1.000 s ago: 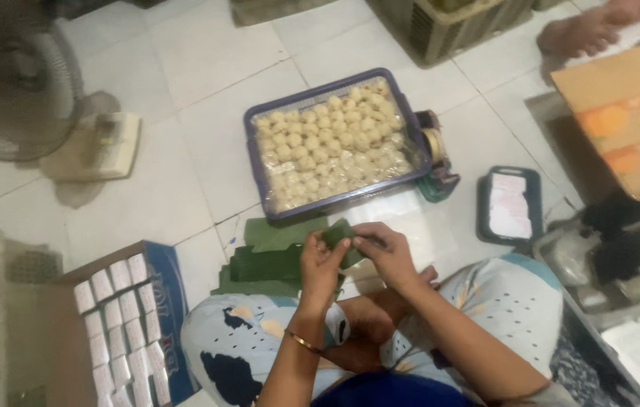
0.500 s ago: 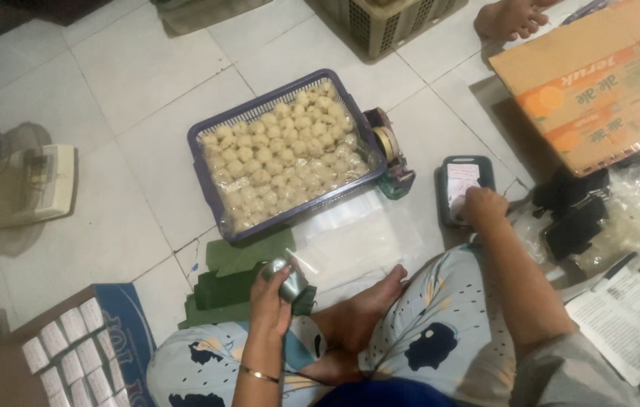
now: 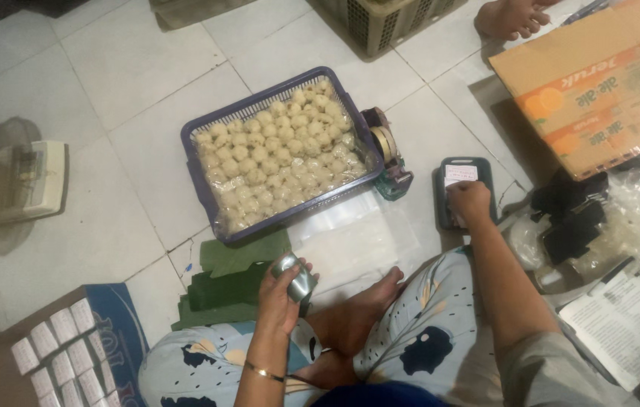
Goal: The person sits on the floor wrapping round dough balls in green leaves, folding each leaf around a ball and setting the wrapped items on a stack. They occasionally place a wrapped item into a tray and pick up small paper slips from a box.
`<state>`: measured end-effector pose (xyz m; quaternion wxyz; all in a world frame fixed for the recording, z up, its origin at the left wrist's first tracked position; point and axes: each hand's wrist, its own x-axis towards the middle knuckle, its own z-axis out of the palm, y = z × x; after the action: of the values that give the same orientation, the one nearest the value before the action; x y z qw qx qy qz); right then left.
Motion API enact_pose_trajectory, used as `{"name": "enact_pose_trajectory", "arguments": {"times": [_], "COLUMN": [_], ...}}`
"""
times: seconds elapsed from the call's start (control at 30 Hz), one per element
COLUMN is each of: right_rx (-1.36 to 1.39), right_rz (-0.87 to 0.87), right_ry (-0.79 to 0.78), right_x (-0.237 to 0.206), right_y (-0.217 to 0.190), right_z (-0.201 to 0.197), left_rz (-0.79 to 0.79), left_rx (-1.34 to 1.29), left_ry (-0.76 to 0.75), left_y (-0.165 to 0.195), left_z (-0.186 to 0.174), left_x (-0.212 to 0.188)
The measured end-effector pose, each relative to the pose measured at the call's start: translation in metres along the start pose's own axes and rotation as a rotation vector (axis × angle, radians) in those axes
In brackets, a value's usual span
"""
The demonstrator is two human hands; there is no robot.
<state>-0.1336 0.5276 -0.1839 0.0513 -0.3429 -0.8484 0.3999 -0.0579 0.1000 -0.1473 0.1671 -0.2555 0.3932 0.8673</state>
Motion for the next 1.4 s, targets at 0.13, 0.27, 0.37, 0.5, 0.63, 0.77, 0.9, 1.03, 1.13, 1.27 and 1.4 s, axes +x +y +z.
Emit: {"name": "enact_pose_trajectory", "arguments": {"times": [0.13,0.27,0.37,0.5,0.63,0.77,0.9,1.03,1.13,1.27,1.4], "right_rx": [-0.066,0.039,-0.046,-0.008,-0.042,-0.137,0.016,0.521,0.437,0.449,0.463], "right_rz": [-0.159,0.178,-0.084,-0.071,-0.096,-0.304,-0.416,-0.234,-0.301,-0.304,-0.365], "right_ry": [0.032,-0.056,0.117,0.186,0.245,0.395,0.355,-0.393,-0.693,-0.681,-0.647], "right_x": [0.001,-0.003,-0.008,-0.013,-0.015,-0.013,-0.029,-0.107,-0.186,-0.233,-0.240], "right_y": [0.000,-0.003,-0.005,-0.007,-0.002,0.004,-0.013,-0.073,-0.115,-0.159,-0.175], "right_z": [0.003,0.001,-0.007,-0.013,-0.012,-0.023,-0.032,-0.003,0.025,0.050,0.064], "left_rz": [-0.022,-0.022,-0.028,-0.014,-0.013,-0.029,0.038,0.126,0.195,0.269,0.277], "left_rx": [0.013,0.007,0.006,-0.008,-0.001,0.032,0.048,0.062,0.033,0.025,-0.036], "left_ry": [0.011,-0.012,-0.006,-0.023,-0.020,0.019,-0.020,-0.100,-0.191,-0.253,-0.291], "left_y": [0.003,-0.001,-0.003,-0.005,-0.004,0.000,0.003,0.003,0.005,0.012,0.021], "left_z": [0.000,0.001,0.000,0.000,0.001,-0.003,-0.006,-0.005,-0.003,-0.003,-0.005], "left_x": [-0.006,-0.007,-0.006,-0.009,-0.014,-0.020,-0.019,-0.017,-0.023,-0.038,-0.051]}}
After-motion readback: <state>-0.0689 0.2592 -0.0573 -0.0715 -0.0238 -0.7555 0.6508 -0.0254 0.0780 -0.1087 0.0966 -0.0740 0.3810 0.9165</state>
